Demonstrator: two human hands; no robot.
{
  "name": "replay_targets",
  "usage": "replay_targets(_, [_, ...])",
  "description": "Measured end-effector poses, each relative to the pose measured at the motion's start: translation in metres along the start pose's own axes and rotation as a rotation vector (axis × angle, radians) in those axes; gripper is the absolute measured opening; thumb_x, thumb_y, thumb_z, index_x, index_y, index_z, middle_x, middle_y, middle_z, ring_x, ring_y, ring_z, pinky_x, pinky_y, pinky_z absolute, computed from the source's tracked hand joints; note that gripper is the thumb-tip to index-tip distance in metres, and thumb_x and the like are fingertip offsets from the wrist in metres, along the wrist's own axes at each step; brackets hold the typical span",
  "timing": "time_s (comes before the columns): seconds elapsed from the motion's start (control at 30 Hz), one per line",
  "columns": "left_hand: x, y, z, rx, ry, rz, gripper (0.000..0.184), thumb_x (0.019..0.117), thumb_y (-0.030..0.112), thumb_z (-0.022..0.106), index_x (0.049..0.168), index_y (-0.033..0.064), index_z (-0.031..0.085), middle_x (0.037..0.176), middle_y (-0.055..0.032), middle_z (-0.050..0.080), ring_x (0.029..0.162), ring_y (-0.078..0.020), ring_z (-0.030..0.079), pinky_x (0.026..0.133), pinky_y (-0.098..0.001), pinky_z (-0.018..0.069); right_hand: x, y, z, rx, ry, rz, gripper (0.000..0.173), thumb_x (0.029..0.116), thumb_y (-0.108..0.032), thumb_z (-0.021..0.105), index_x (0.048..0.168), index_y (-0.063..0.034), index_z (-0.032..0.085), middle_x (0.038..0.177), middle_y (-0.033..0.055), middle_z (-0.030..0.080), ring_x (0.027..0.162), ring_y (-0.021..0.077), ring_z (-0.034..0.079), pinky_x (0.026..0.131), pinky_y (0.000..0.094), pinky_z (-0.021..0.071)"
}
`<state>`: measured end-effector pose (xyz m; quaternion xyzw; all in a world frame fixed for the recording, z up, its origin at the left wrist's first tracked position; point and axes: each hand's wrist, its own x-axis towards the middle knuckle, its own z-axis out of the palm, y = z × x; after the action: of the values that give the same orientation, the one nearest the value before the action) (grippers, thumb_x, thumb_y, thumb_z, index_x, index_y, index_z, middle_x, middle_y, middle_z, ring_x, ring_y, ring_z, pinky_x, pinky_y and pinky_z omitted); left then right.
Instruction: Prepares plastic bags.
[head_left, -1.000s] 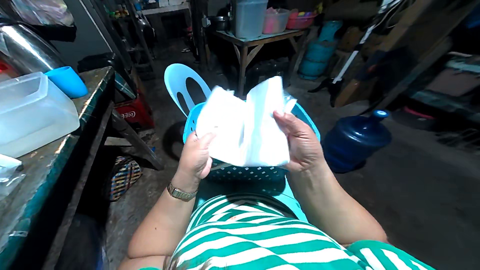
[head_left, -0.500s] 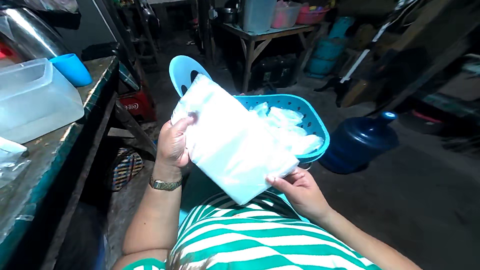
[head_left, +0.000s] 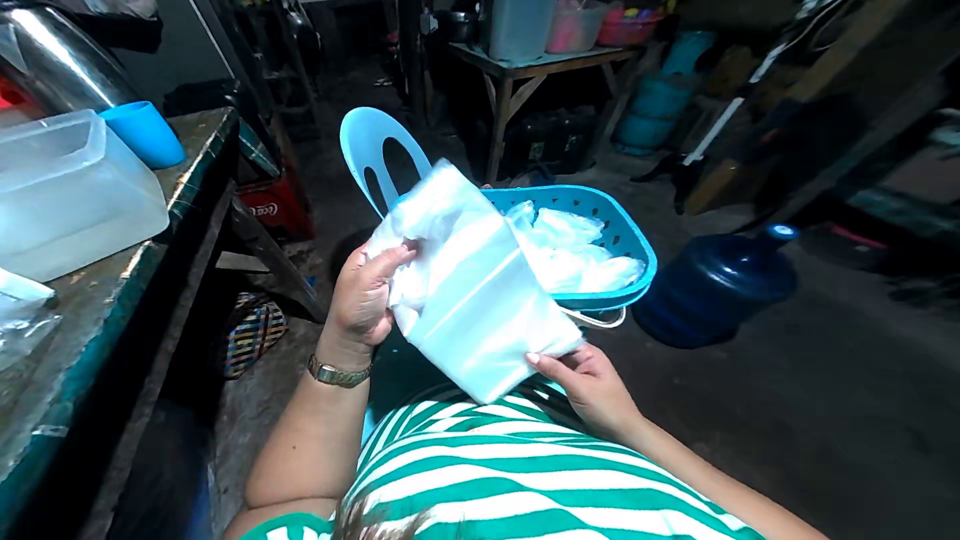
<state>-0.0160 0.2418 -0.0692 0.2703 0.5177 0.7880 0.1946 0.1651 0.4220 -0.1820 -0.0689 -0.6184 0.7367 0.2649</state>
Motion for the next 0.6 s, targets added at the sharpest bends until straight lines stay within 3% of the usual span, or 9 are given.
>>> replay_targets(0.17, [-0.016,-0.008,-0.013,-0.115,-0.003,0.041,0.021,0.1059,0.017,0.048,0.117,0.0197,0.065,0.102,0.0010,0.074,0.088,-0.0076,0.072,0.076,-0.0279,0.0626,0.012,-0.034,-0.015,-0.032,0.015,-0.439,0.020,0.1004,-0.008,0.063,0.118,-0.0161,0.066,0.108,-0.0085,0.074,0.101,0.0059,0.069,0.094,0.0300,0.0588])
replay_targets(0.23, [-0.027,-0.018,-0.025,-0.122,-0.040,0.036,0.020,0.0999,0.012,0.056,0.112,0.0209,0.071,0.101,0.0011,0.075,0.089,-0.0078,0.072,0.079,-0.0281,0.0621,0.024,-0.057,-0.018,-0.203,0.025,-0.547,0.020,0.1024,-0.015,0.061,0.119,-0.0238,0.066,0.110,-0.0144,0.071,0.103,0.0012,0.067,0.094,0.0254,0.0575])
replay_targets(0.3, [-0.039,-0.028,-0.042,0.032,-0.092,0.043,0.026,0.0907,0.001,0.065,0.105,0.0200,0.074,0.098,0.0048,0.077,0.090,-0.0049,0.072,0.082,-0.0263,0.0612,0.039,-0.079,-0.020,-0.370,0.009,-0.608,0.019,0.1031,-0.016,0.057,0.119,-0.0242,0.064,0.108,-0.0171,0.069,0.100,-0.0033,0.065,0.089,0.0211,0.0569])
replay_targets(0.4, [-0.055,-0.029,-0.070,0.607,-0.357,0.004,0.036,0.0837,0.011,0.079,0.118,0.0140,0.068,0.108,0.0136,0.073,0.101,0.0051,0.067,0.093,-0.0191,0.0560,0.070,-0.110,-0.019,-0.688,-0.130,-0.605,0.020,0.0983,-0.003,0.050,0.114,-0.0049,0.063,0.100,-0.0057,0.067,0.088,-0.0057,0.063,0.080,0.0159,0.0554])
replay_targets(0.43, [-0.054,-0.026,-0.074,0.798,-0.466,-0.033,0.046,0.0829,0.012,0.079,0.128,0.0096,0.067,0.113,0.0074,0.073,0.102,0.0014,0.068,0.094,-0.0223,0.0564,0.083,-0.119,-0.017,-0.822,-0.206,-0.583,0.020,0.0971,-0.001,0.051,0.112,-0.0019,0.065,0.097,-0.0006,0.068,0.084,-0.0025,0.063,0.078,0.0184,0.0558])
replay_targets(0.5, [-0.051,-0.017,-0.081,1.103,-0.614,-0.065,0.067,0.0871,0.021,0.080,0.148,0.0075,0.054,0.128,-0.0111,0.070,0.111,-0.0209,0.070,0.097,-0.0429,0.0561,0.111,-0.126,-0.008,-1.025,-0.386,-0.537,0.015,0.0963,0.002,0.055,0.104,-0.0014,0.067,0.086,0.0071,0.069,0.077,0.0114,0.066,0.072,0.0329,0.0568])
replay_targets(0.53, [-0.051,-0.012,-0.081,1.177,-0.592,-0.052,0.068,0.0888,0.026,0.078,0.148,0.0063,0.053,0.124,-0.0150,0.071,0.107,-0.0272,0.071,0.094,-0.0491,0.0566,0.125,-0.126,-0.002,-1.088,-0.470,-0.503,0.012,0.0970,0.001,0.056,0.100,-0.0018,0.068,0.081,0.0090,0.068,0.074,0.0172,0.067,0.070,0.0394,0.0558])
replay_targets(0.57, [-0.051,-0.006,-0.079,1.207,-0.527,-0.008,0.063,0.0910,0.030,0.076,0.146,0.0056,0.055,0.118,-0.0142,0.073,0.101,-0.0258,0.073,0.089,-0.0467,0.0583,0.136,-0.127,0.006,-1.133,-0.545,-0.444,0.012,0.0988,0.001,0.056,0.098,-0.0015,0.068,0.080,0.0103,0.067,0.074,0.0210,0.066,0.070,0.0433,0.0544])
replay_targets(0.6, [-0.050,-0.003,-0.076,1.191,-0.433,0.082,0.055,0.0930,0.032,0.072,0.139,0.0044,0.061,0.109,-0.0100,0.075,0.092,-0.0182,0.073,0.084,-0.0376,0.0602,0.147,-0.127,0.013,-1.170,-0.598,-0.410,0.013,0.0985,0.002,0.056,0.098,-0.0016,0.068,0.080,0.0105,0.067,0.074,0.0222,0.066,0.070,0.0444,0.0540])
